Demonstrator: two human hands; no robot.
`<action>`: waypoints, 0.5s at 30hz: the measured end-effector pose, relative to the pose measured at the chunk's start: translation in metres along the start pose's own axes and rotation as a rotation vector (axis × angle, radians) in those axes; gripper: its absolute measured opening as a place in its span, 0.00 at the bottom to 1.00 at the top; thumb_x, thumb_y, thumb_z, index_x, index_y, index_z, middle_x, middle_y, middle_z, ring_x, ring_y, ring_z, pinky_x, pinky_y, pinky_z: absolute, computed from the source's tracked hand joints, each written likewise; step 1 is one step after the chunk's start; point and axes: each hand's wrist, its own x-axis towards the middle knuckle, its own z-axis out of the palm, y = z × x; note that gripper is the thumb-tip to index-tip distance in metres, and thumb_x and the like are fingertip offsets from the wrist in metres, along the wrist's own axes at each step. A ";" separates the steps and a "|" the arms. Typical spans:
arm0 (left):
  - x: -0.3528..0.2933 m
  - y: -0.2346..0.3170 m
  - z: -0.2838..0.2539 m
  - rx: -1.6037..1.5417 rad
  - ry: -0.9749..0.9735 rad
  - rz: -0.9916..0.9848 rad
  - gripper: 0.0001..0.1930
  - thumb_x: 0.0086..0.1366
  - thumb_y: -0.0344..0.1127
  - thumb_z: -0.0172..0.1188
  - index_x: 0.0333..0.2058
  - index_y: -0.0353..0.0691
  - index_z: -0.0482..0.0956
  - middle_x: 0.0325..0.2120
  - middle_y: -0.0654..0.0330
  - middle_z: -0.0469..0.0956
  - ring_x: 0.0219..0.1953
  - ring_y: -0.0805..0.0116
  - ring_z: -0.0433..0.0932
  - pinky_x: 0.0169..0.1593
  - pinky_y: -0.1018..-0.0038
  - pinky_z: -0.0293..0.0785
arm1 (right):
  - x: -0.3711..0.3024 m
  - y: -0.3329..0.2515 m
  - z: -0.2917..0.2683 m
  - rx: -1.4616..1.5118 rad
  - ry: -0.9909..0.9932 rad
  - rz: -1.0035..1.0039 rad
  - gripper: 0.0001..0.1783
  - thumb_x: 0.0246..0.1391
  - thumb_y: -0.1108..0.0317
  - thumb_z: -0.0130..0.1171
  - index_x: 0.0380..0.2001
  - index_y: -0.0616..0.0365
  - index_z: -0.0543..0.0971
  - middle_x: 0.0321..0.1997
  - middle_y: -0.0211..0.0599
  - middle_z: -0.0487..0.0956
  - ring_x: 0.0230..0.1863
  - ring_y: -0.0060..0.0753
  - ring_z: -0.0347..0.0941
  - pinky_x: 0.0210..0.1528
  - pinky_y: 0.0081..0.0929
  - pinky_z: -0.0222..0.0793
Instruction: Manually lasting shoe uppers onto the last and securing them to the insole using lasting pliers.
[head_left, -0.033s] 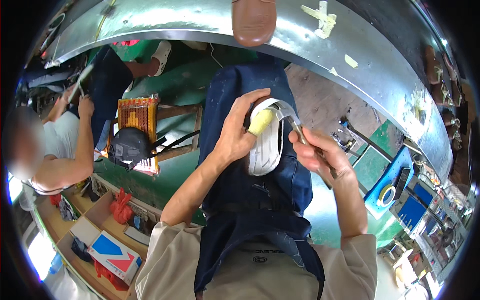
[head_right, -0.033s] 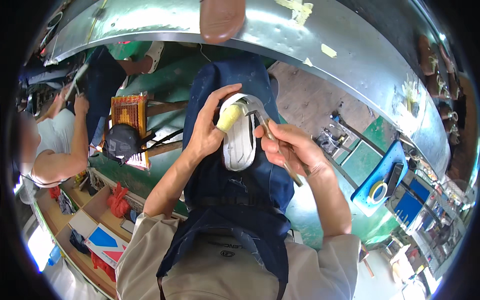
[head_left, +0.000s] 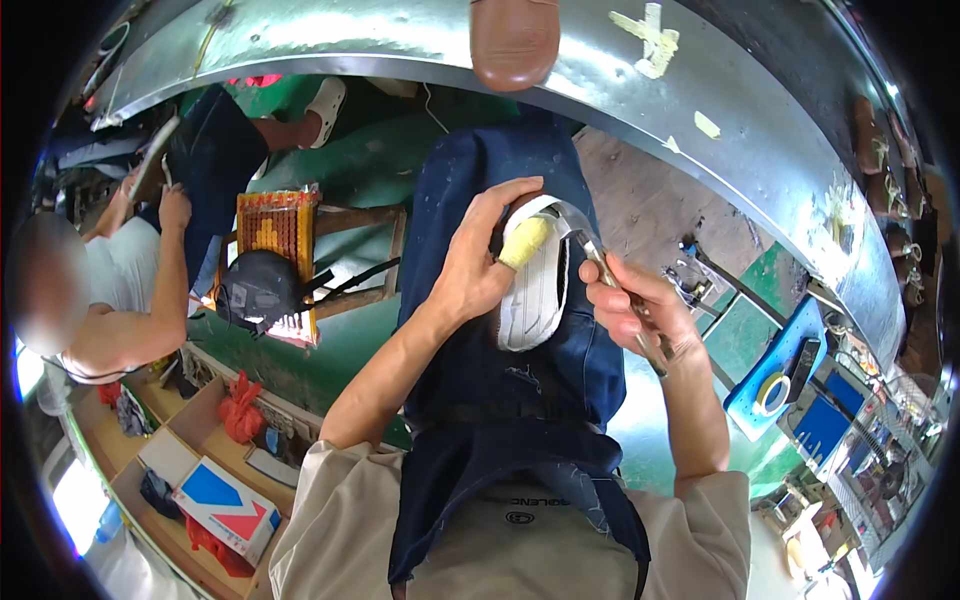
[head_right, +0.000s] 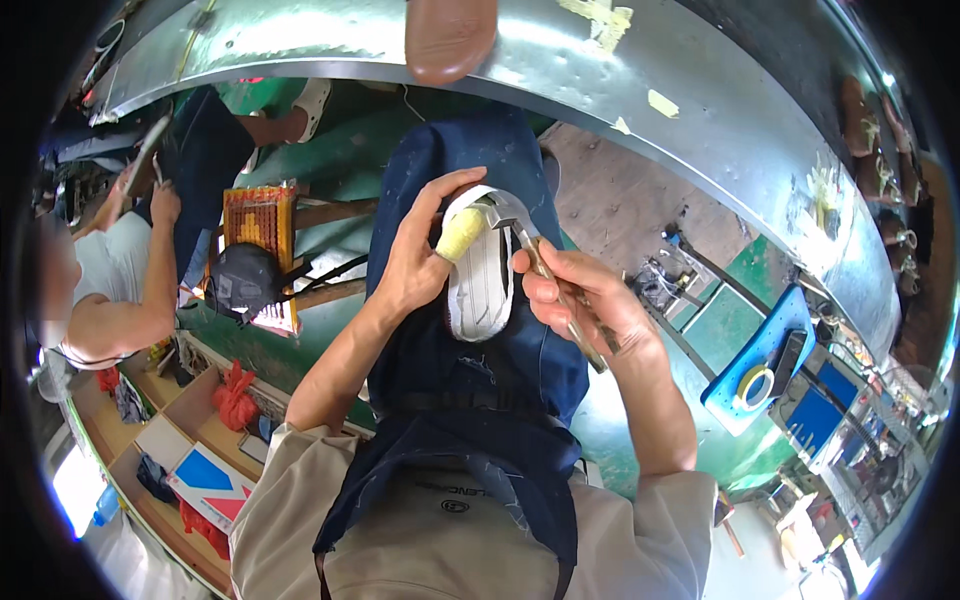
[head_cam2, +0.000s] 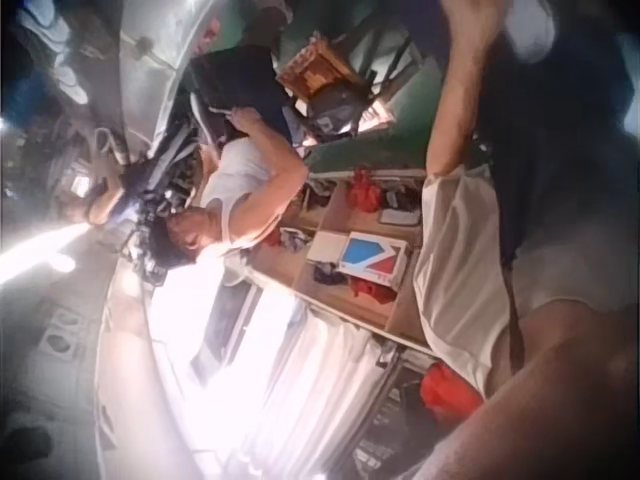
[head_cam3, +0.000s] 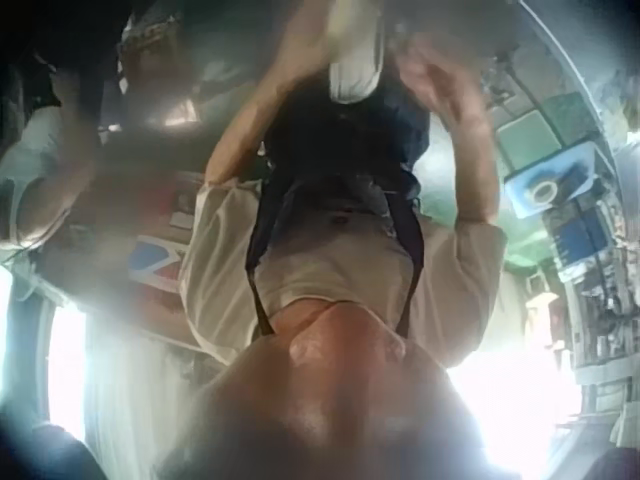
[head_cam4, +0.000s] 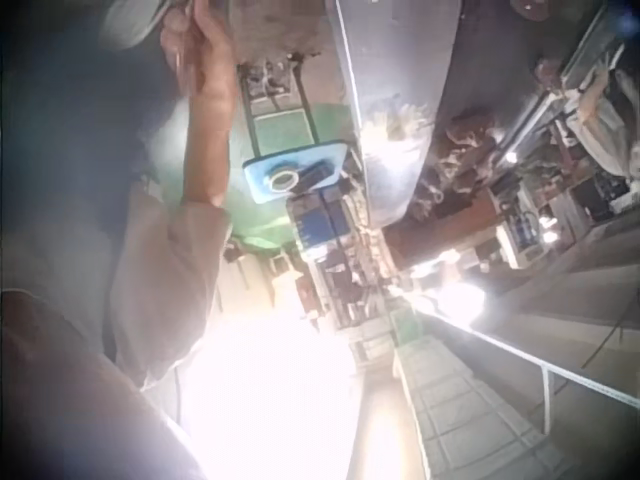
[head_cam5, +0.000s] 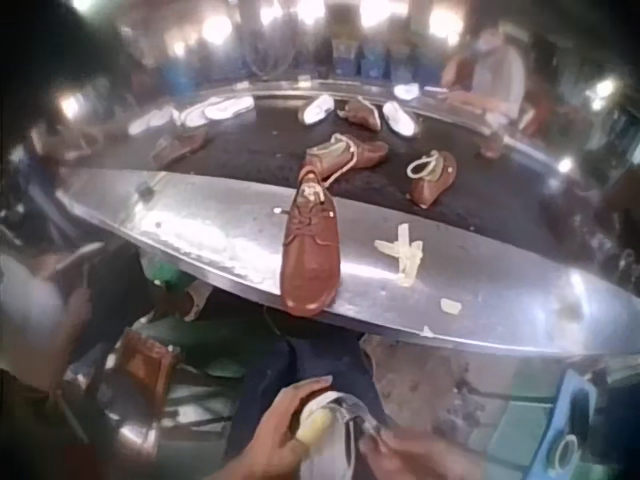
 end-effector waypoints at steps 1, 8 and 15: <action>0.001 0.000 0.002 0.003 0.011 -0.005 0.25 0.71 0.35 0.59 0.65 0.37 0.70 0.59 0.53 0.75 0.61 0.62 0.75 0.63 0.68 0.70 | 0.000 0.000 -0.001 0.058 0.031 0.031 0.23 0.72 0.52 0.55 0.49 0.66 0.76 0.27 0.27 0.75 0.20 0.18 0.70 0.18 0.14 0.63; -0.005 -0.011 -0.003 -0.057 0.078 -0.046 0.23 0.69 0.24 0.56 0.62 0.36 0.72 0.56 0.52 0.78 0.57 0.65 0.77 0.62 0.71 0.71 | 0.026 0.030 0.007 -1.415 0.272 -0.477 0.15 0.72 0.58 0.53 0.38 0.61 0.72 0.23 0.43 0.80 0.26 0.47 0.81 0.31 0.42 0.73; 0.007 -0.020 -0.031 0.079 -0.153 0.081 0.25 0.72 0.31 0.50 0.67 0.36 0.70 0.59 0.48 0.77 0.61 0.53 0.77 0.66 0.65 0.68 | 0.049 0.055 -0.024 -1.533 0.386 -0.669 0.13 0.71 0.59 0.53 0.41 0.60 0.72 0.25 0.45 0.81 0.30 0.56 0.80 0.34 0.48 0.73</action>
